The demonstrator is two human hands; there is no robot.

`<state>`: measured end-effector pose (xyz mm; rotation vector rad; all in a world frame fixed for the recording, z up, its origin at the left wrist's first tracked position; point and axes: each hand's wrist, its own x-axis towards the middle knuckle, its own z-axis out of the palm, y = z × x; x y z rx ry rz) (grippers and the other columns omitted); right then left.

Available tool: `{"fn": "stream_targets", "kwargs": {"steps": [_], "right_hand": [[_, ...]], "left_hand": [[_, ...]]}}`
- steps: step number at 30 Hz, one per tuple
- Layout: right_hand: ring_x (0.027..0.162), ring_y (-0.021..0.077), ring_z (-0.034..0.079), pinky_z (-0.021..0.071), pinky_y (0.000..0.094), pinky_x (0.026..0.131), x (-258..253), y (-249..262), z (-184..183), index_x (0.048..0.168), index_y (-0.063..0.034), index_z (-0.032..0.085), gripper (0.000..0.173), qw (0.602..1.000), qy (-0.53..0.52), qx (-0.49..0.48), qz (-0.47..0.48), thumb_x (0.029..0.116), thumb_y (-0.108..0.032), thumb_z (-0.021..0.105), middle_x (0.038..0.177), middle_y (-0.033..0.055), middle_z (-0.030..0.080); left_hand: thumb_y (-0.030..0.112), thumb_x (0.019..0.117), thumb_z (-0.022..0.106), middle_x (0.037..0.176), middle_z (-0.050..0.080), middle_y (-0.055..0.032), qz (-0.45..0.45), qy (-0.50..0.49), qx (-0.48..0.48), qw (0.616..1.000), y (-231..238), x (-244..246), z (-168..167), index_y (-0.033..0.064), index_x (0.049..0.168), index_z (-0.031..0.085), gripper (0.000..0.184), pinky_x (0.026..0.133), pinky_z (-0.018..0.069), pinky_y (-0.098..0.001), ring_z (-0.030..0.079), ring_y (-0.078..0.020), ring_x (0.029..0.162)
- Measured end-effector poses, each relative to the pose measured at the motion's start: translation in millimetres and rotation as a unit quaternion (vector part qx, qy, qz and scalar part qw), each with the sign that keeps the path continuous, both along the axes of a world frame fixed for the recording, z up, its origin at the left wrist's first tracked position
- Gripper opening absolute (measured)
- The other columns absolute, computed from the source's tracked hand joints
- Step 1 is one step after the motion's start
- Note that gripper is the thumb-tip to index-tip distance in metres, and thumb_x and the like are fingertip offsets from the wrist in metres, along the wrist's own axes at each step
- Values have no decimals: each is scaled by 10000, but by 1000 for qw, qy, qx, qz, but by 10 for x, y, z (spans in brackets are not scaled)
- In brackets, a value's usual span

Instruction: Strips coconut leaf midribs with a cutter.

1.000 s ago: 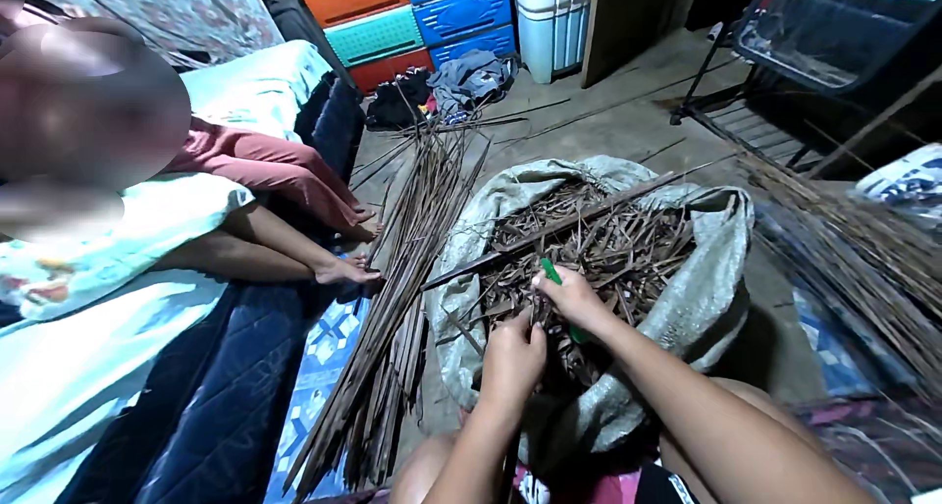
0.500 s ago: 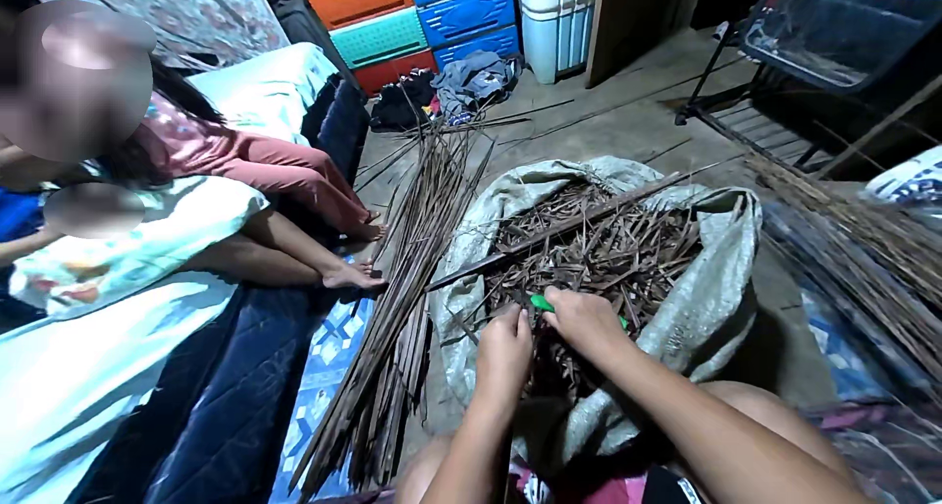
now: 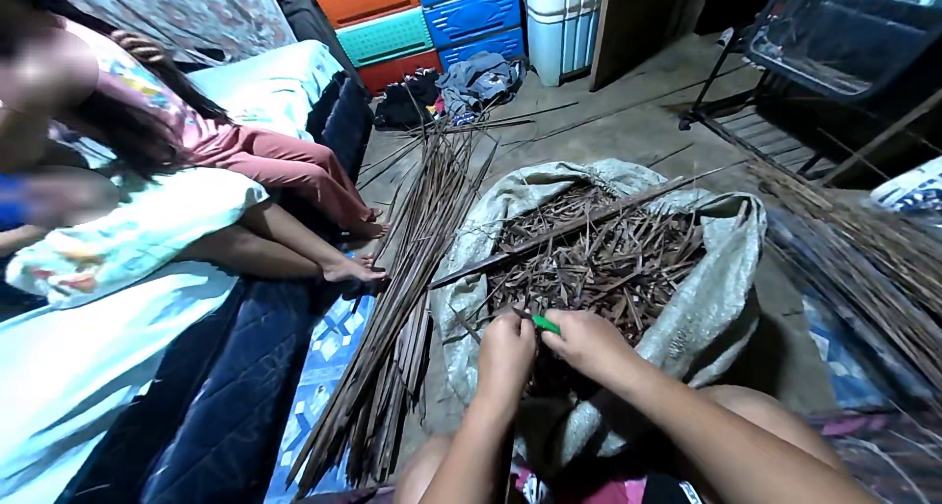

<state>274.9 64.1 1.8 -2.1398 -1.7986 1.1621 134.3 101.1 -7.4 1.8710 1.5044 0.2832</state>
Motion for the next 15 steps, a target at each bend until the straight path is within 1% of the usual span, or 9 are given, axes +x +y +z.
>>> {"fn": "stream_targets", "kwargs": {"steps": [1, 4, 5, 6, 7, 8, 10, 13, 15], "right_hand": [[1050, 384, 683, 517, 584, 880, -21, -9, 16, 1142, -18, 645, 327, 1000, -16, -5, 7, 1081, -291, 477, 1059, 214, 700], [1146, 406, 673, 517, 590, 933, -44, 28, 81, 1238, -11, 622, 353, 997, -81, -15, 9, 1098, -295, 466, 1173, 230, 697], [1156, 410, 672, 520, 591, 934, -45, 52, 73, 1255, -11, 617, 352, 995, -97, -11, 1, 1100, -287, 463, 1189, 233, 695], [1161, 413, 671, 523, 593, 934, -37, 84, 53, 1267, -13, 613, 349, 994, -110, -9, -9, 1102, -280, 463, 1197, 235, 695], [1166, 414, 670, 524, 595, 935, -18, 122, 28, 1275, -16, 612, 349, 992, -120, -8, -24, 1103, -279, 460, 1207, 234, 693], [1171, 419, 668, 524, 600, 939, 16, 168, -2, 1282, -16, 611, 352, 991, -127, -7, -44, 1104, -279, 458, 1217, 237, 691], [1186, 427, 661, 519, 609, 949, 136, 262, -59, 1305, -10, 610, 361, 986, -135, -7, -98, 1102, -266, 457, 1237, 244, 686], [1220, 401, 648, 502, 605, 979, 315, 341, -75, 1340, -43, 609, 374, 982, -113, -12, -150, 1104, -283, 445, 1280, 216, 678], [1139, 386, 666, 502, 594, 950, 333, 314, -78, 1262, -28, 635, 374, 987, -30, 17, -156, 1103, -310, 448, 1180, 221, 691]], "left_hand": [[161, 1069, 447, 954, 724, -167, -3, 7, 0, 1000, 0, 3, 11, -2, 1127, 742, 342, 858, 531, -498, 689, -289, 914], [167, 1073, 452, 956, 716, -189, -19, 39, 28, 999, -16, 44, 3, -28, 1026, 727, 340, 865, 534, -523, 696, -326, 940], [179, 1078, 450, 964, 713, -193, -23, 47, 36, 998, -19, 60, -9, -26, 1034, 718, 340, 865, 535, -527, 697, -332, 948], [196, 1092, 443, 1034, 720, -200, -27, 54, 34, 998, -24, 72, -2, -20, 1139, 712, 349, 910, 531, -534, 699, -339, 1004], [207, 1099, 435, 1145, 724, -201, -30, 61, 26, 997, -32, 84, 12, 3, 1301, 679, 377, 978, 519, -536, 695, -341, 1092], [212, 1101, 425, 1223, 712, -196, -34, 71, 22, 997, -44, 97, 20, 38, 1404, 625, 402, 1012, 508, -535, 685, -341, 1147], [213, 1102, 417, 1255, 701, -197, -38, 80, 19, 996, -78, 118, 32, 65, 1456, 582, 417, 1013, 508, -536, 679, -348, 1162], [211, 1100, 416, 1242, 704, -197, -41, 80, 11, 996, -89, 111, 37, 70, 1457, 583, 419, 1007, 511, -528, 683, -341, 1150], [218, 1103, 416, 1246, 706, -192, -41, 73, 5, 997, -79, 107, 42, 72, 1453, 589, 416, 1019, 505, -525, 682, -333, 1157]]}}
